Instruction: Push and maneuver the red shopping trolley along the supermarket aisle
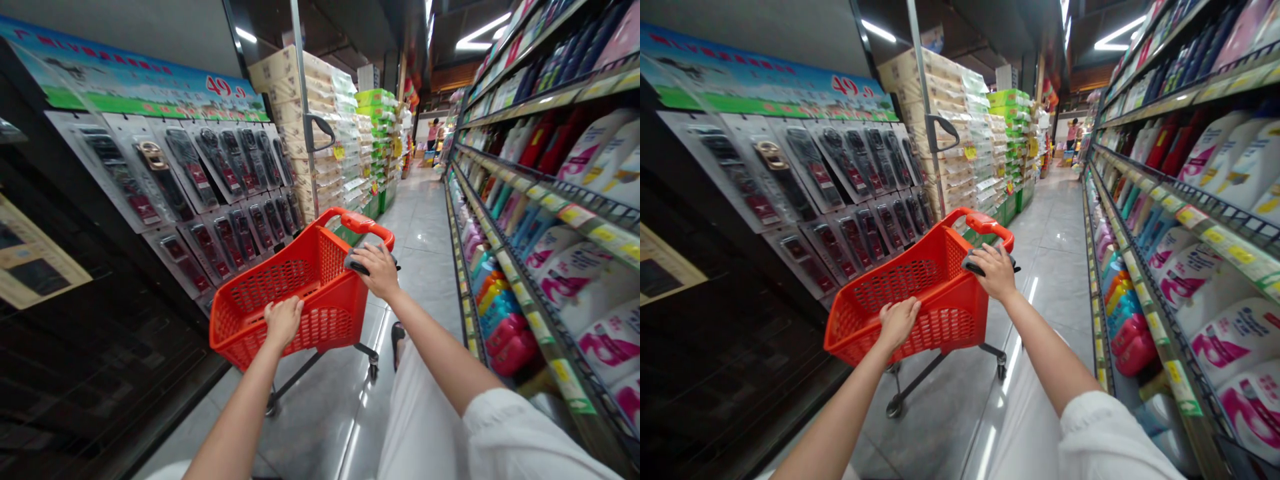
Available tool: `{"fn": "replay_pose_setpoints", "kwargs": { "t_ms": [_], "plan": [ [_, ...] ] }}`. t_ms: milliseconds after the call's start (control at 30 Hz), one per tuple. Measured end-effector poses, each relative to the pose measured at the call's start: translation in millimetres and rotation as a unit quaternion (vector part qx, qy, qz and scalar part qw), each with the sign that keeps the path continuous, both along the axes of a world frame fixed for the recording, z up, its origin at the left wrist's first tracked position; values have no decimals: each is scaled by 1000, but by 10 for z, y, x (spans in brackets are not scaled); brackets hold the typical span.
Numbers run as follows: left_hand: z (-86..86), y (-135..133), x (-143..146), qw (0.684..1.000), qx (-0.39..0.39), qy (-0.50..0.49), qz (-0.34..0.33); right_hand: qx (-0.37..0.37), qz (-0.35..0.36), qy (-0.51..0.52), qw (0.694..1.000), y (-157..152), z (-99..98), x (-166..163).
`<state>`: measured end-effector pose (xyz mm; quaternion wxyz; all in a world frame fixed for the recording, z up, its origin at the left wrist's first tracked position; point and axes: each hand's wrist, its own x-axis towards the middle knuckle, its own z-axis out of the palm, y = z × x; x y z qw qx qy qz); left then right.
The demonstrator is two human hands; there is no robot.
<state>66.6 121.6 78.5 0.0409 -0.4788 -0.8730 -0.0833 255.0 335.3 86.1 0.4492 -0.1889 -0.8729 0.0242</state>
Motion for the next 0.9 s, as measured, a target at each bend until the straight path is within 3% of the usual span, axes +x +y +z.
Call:
{"fn": "replay_pose_setpoints", "kwargs": {
  "t_ms": [133,233,400,500,567,633,767,833,900],
  "plan": [
    [-11,5,61,1000,11,0,7,-131,-58,150,978,600,212,100],
    [8,45,110,1000,10,-8,15,-200,-97,208,952,795,277,-19],
    [46,85,226,1000,-8,12,18,-98,-117,135,979,337,3,-278],
    [49,63,311,999,-25,26,23,-58,-51,62,995,27,-146,-317],
    [36,43,373,999,-33,16,14,-44,-6,13,999,-32,-146,-307],
    [6,31,445,1000,-27,-7,-13,-49,6,-15,999,7,-85,-308],
    [-107,30,579,989,37,-86,-114,-99,-44,-10,994,43,-13,-410],
    [-172,7,586,971,83,-141,-174,-105,-32,-25,994,-68,-84,-473],
    [-218,-56,520,958,132,-177,-184,-107,10,-50,993,-250,-211,-500]
  ]
}}
